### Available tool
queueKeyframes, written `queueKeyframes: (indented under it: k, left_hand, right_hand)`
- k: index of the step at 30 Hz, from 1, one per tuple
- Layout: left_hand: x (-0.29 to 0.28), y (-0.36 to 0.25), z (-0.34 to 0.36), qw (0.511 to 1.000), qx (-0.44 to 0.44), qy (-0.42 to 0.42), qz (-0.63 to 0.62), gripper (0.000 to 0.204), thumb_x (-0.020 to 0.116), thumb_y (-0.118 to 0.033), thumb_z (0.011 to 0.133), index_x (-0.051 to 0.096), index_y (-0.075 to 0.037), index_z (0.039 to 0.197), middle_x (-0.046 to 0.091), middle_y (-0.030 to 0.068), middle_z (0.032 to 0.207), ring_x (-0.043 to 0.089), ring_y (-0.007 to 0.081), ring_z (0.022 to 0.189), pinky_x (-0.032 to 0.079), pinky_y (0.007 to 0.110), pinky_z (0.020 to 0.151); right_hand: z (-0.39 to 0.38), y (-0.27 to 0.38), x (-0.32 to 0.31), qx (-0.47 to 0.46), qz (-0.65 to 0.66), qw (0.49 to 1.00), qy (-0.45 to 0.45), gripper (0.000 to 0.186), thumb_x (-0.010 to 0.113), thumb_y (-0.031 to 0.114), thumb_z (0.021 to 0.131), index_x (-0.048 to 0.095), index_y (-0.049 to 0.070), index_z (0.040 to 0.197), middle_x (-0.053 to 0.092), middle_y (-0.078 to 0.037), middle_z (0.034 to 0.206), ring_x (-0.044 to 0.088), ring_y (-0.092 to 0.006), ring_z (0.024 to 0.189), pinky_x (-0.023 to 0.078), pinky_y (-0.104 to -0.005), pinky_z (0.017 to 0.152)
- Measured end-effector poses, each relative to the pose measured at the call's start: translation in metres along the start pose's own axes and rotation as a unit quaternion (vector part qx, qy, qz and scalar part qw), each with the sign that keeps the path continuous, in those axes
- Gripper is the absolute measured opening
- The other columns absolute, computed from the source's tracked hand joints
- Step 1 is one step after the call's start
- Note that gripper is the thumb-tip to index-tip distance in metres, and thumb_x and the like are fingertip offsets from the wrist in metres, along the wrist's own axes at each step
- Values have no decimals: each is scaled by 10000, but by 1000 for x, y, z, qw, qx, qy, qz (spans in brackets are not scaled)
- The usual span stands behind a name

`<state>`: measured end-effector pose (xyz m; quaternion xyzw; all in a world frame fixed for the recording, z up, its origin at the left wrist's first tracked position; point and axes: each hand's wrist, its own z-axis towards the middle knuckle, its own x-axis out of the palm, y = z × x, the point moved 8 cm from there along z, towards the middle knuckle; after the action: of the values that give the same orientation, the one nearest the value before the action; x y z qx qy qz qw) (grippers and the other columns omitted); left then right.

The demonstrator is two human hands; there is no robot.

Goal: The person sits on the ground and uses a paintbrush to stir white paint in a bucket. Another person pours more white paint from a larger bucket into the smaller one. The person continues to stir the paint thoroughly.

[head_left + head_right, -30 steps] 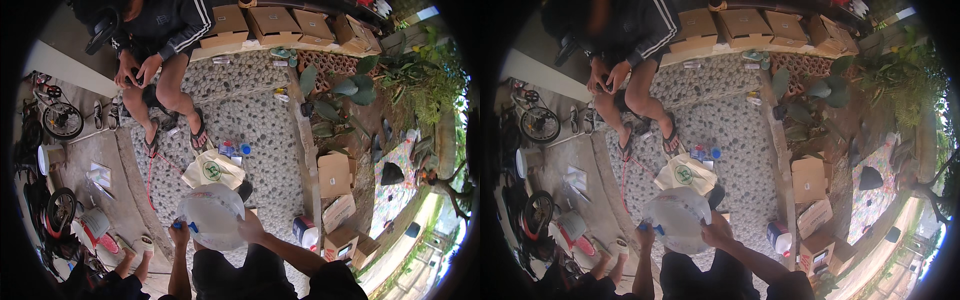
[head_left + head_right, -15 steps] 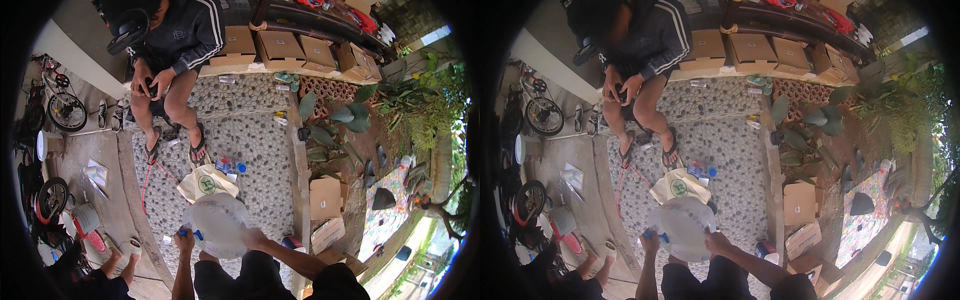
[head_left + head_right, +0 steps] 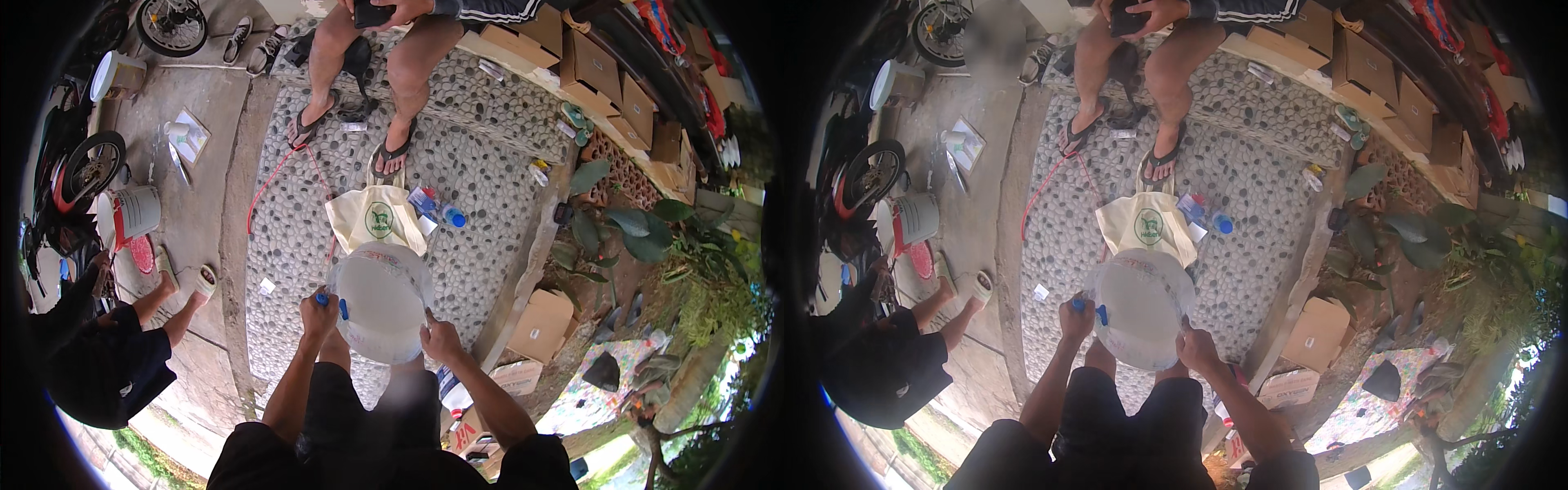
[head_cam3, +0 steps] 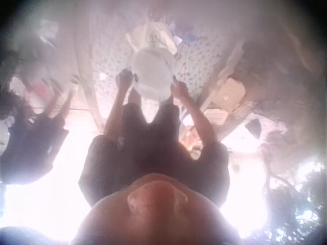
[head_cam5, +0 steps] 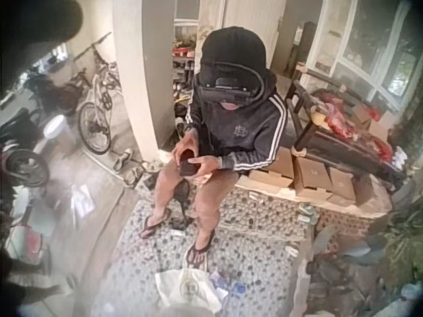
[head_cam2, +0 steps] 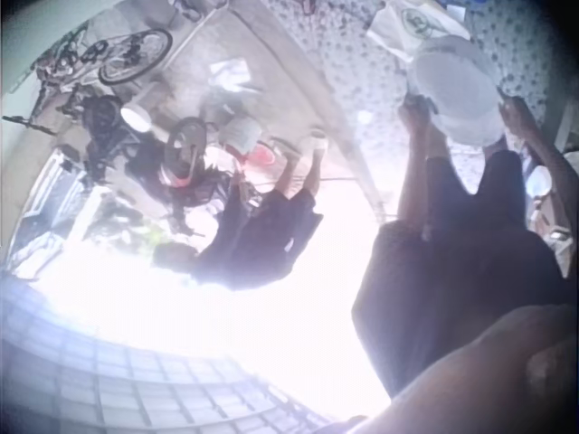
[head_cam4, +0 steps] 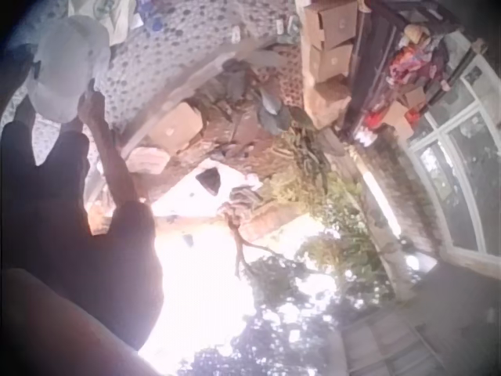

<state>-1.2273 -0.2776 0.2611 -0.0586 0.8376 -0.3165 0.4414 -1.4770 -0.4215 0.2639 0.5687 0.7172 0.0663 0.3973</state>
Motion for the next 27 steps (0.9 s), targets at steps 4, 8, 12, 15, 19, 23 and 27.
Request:
queueKeyframes:
  k: [4,8,12,15,19,23,27]
  left_hand:
    - [14,24,17,1000,-23,-2,-6,207,517,-152,749,641,9,785,549,192,518,585,358,491,451,425,477]
    - [44,62,47,1000,-10,-27,-1,202,521,-159,754,643,-3,793,562,183,536,585,363,506,453,432,490]
    - [78,112,75,998,-55,-43,-11,189,521,-162,756,636,-12,774,559,183,538,579,374,513,454,431,494]
    - [113,146,110,997,-49,-49,29,184,522,-165,756,631,-18,766,563,194,551,581,384,527,459,435,505]
    - [148,167,145,996,-33,-76,40,193,527,-183,765,630,-20,772,562,206,562,581,398,543,458,457,512]
    - [173,189,159,996,-20,-61,54,199,530,-182,773,630,-12,799,556,202,552,584,396,541,456,453,501]
    - [184,194,162,996,-22,-77,27,174,526,-150,777,624,-8,798,547,189,530,580,379,510,450,427,474]
  right_hand:
    - [33,-8,18,20,14,999,36,547,512,174,806,418,-140,1245,580,-252,614,609,-401,621,496,-469,603]
    - [84,-29,53,-12,13,1000,15,542,518,172,811,420,-131,1250,579,-259,623,607,-407,627,494,-473,606]
    - [149,-59,94,-25,28,999,29,537,523,165,811,421,-120,1254,574,-265,623,603,-412,624,488,-476,599]
    - [199,-81,113,-26,49,998,31,529,529,159,807,431,-119,1247,572,-260,613,601,-410,612,487,-473,593]
    - [253,-115,144,-67,42,997,-5,513,525,151,811,441,-121,1237,566,-232,578,595,-396,574,486,-462,582]
    - [282,-139,158,-52,47,998,7,500,521,161,823,452,-86,1252,581,-251,643,608,-388,639,483,-467,630]
    - [291,-154,162,-41,57,997,18,489,512,169,835,454,-72,1257,586,-277,723,608,-410,727,479,-482,670]
